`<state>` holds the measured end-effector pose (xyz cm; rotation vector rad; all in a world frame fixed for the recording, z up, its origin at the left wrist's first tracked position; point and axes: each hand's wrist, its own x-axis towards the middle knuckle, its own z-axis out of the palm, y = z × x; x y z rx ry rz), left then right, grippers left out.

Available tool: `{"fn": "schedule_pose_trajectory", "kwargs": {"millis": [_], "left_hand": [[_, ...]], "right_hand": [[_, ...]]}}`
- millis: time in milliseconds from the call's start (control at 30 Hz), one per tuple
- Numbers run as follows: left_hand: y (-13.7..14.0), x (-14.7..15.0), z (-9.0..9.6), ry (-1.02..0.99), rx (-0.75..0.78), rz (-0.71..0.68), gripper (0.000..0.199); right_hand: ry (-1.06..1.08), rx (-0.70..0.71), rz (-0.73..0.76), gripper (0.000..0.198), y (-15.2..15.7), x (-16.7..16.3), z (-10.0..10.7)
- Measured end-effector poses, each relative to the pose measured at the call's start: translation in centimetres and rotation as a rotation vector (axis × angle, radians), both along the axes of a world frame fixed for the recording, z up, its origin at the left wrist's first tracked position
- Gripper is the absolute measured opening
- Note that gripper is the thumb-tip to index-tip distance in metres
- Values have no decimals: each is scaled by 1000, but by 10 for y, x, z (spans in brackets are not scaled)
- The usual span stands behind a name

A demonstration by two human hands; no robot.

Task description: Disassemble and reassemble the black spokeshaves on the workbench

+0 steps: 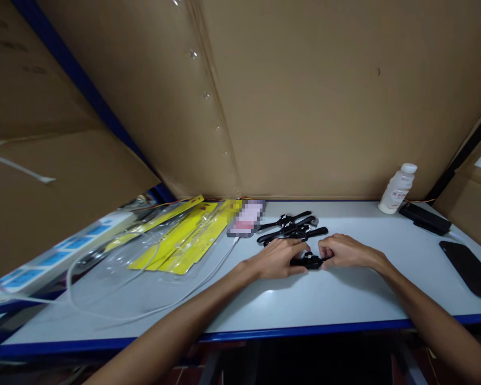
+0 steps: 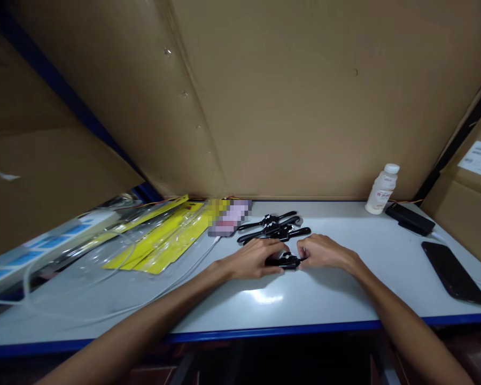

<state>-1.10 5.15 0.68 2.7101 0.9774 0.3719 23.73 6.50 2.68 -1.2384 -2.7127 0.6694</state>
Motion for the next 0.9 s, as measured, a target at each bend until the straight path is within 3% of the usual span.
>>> {"fn": "schedule_pose_trajectory", "kwargs": {"millis": [200, 367, 433, 667, 900], "left_hand": [[4, 3, -12, -53, 67, 80, 32], [5, 5, -15, -103, 76, 114, 17], [6, 6, -15, -113, 80, 129, 16], [10, 7, -22, -159, 81, 149, 12], [12, 5, -25, -254, 11, 58, 6]], "right_hand": [[101, 159, -54, 27, 6, -4, -7], [187, 255, -65, 7, 3, -19, -20], [197, 293, -79, 9, 2, -23, -26], [182, 313, -12, 8, 1, -19, -27], [165, 361, -89, 13, 0, -25, -30]]}}
